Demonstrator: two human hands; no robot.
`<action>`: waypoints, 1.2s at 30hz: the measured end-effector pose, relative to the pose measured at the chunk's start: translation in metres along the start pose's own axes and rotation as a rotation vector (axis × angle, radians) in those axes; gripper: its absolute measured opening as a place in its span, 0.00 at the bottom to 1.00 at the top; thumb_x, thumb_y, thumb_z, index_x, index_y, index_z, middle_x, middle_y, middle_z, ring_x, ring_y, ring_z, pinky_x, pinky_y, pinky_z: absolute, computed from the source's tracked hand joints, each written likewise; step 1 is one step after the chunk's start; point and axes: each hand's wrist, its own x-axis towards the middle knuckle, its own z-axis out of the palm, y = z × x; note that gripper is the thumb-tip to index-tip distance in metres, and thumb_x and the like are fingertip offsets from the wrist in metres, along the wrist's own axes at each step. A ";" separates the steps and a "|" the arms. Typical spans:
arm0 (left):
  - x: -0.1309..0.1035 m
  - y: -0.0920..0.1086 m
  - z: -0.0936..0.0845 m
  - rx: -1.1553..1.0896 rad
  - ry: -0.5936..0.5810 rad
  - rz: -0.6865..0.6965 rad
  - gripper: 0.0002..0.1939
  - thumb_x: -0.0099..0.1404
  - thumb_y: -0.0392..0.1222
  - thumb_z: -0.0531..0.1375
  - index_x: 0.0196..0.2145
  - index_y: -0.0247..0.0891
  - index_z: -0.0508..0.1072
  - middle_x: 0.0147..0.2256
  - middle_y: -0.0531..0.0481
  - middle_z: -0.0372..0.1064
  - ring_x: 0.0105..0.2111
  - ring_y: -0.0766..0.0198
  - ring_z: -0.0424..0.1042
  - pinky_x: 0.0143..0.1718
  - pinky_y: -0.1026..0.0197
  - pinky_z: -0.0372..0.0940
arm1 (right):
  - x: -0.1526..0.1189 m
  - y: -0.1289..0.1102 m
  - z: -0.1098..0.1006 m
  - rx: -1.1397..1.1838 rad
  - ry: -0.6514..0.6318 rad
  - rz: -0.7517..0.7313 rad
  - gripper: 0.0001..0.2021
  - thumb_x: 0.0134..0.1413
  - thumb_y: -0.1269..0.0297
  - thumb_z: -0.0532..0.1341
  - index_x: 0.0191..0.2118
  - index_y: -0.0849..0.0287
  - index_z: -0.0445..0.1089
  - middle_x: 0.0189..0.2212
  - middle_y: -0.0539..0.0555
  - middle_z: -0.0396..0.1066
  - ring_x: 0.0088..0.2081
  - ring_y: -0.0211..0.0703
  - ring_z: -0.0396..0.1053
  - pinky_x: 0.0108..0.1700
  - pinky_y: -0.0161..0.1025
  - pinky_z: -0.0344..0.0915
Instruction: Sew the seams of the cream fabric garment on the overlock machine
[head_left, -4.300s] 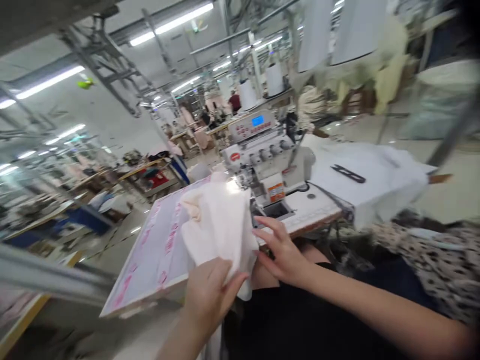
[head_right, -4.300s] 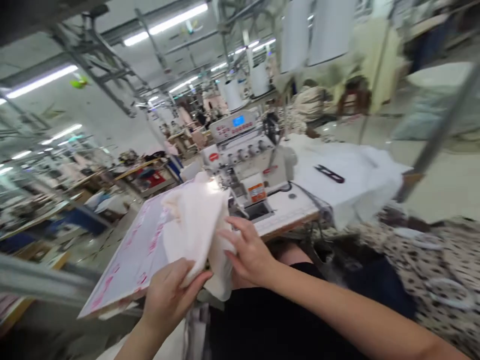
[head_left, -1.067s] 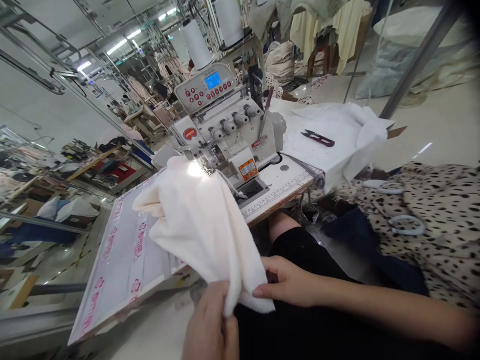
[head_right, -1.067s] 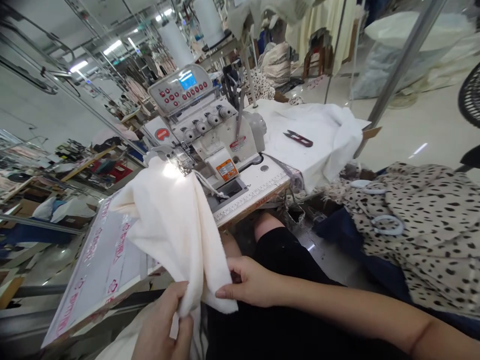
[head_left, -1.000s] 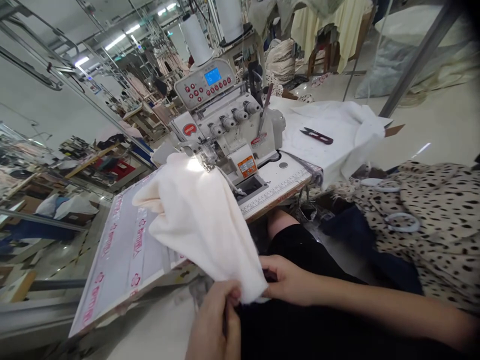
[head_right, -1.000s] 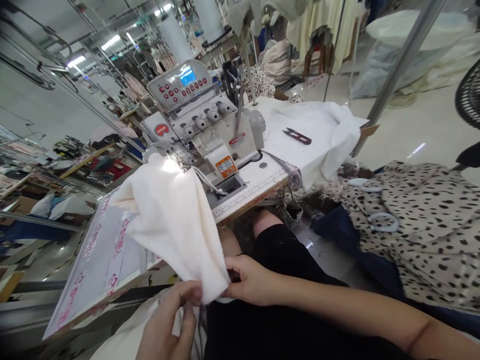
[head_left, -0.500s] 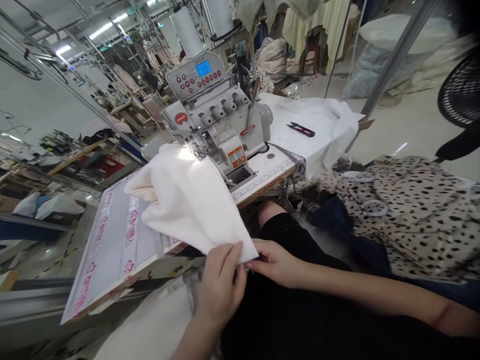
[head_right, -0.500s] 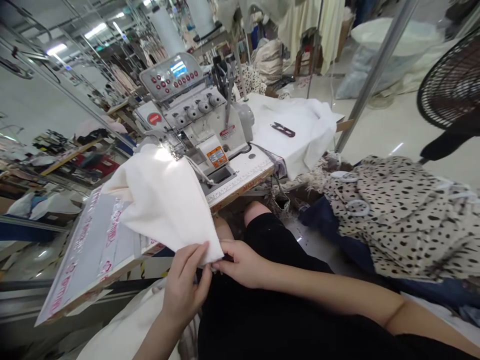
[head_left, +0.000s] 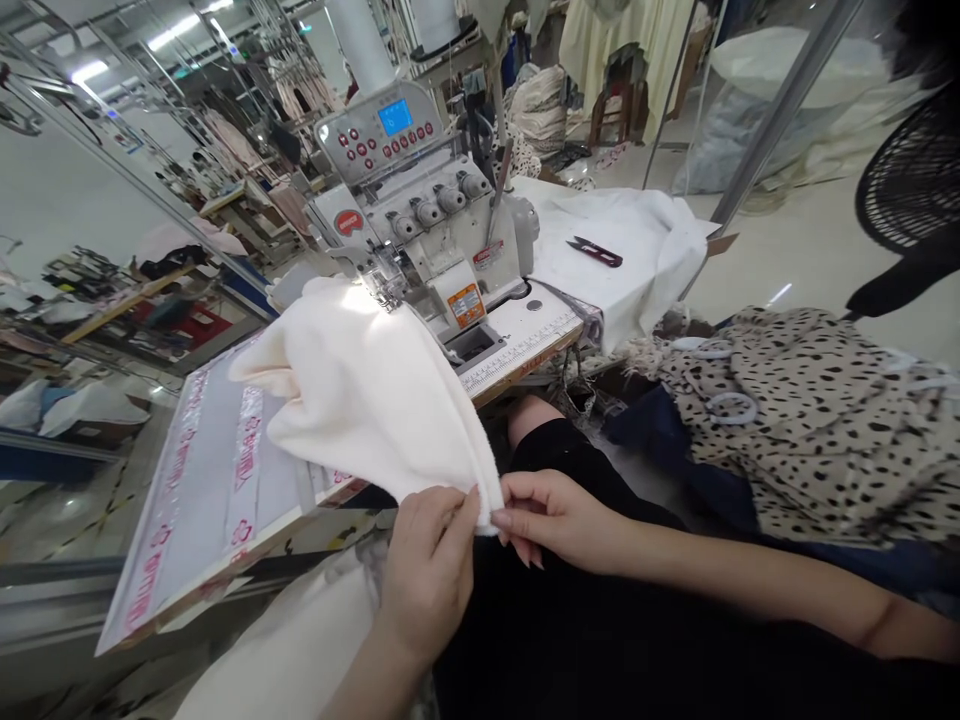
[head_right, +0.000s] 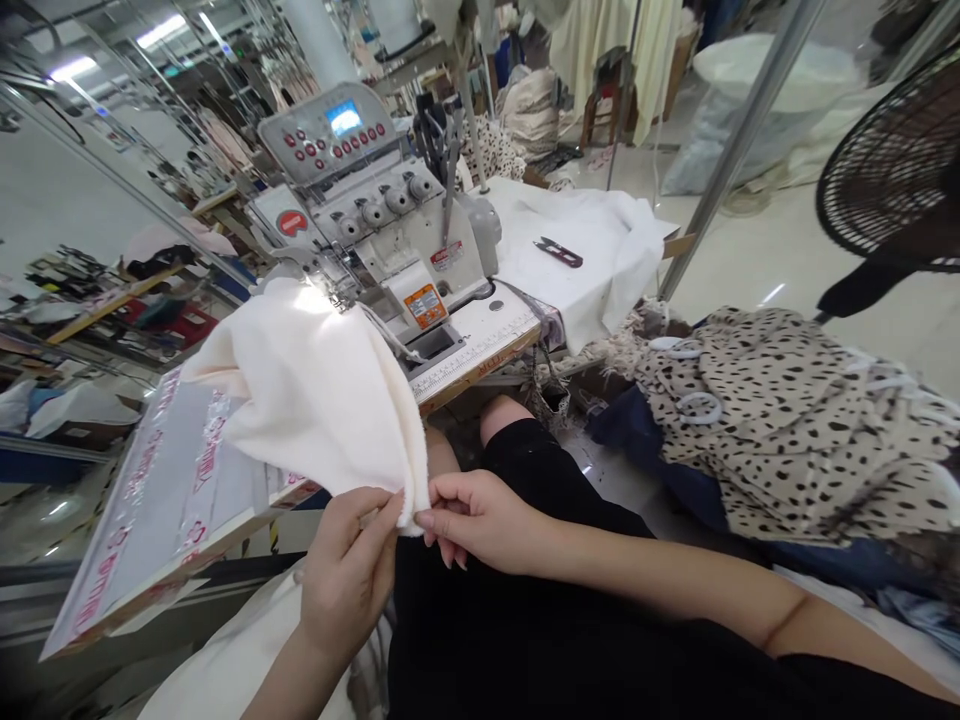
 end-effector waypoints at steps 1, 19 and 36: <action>0.000 0.001 0.000 0.009 0.006 -0.005 0.18 0.59 0.23 0.52 0.47 0.32 0.64 0.36 0.44 0.62 0.37 0.62 0.62 0.36 0.59 0.60 | 0.000 -0.002 0.001 0.024 0.016 0.023 0.19 0.47 0.50 0.62 0.28 0.64 0.61 0.20 0.48 0.63 0.17 0.28 0.59 0.17 0.25 0.56; -0.006 0.004 -0.001 0.059 -0.031 0.049 0.17 0.58 0.22 0.53 0.45 0.31 0.66 0.35 0.45 0.67 0.38 0.62 0.66 0.44 0.53 0.55 | 0.000 -0.009 -0.002 0.038 0.078 0.047 0.20 0.48 0.47 0.59 0.27 0.64 0.62 0.19 0.47 0.62 0.15 0.26 0.55 0.15 0.24 0.52; 0.003 0.005 -0.005 0.003 0.056 0.059 0.11 0.57 0.24 0.56 0.39 0.31 0.67 0.33 0.45 0.66 0.35 0.62 0.66 0.44 0.53 0.59 | 0.000 -0.022 -0.016 -0.838 0.092 -0.764 0.09 0.54 0.72 0.53 0.41 0.63 0.65 0.43 0.61 0.62 0.37 0.38 0.64 0.39 0.36 0.65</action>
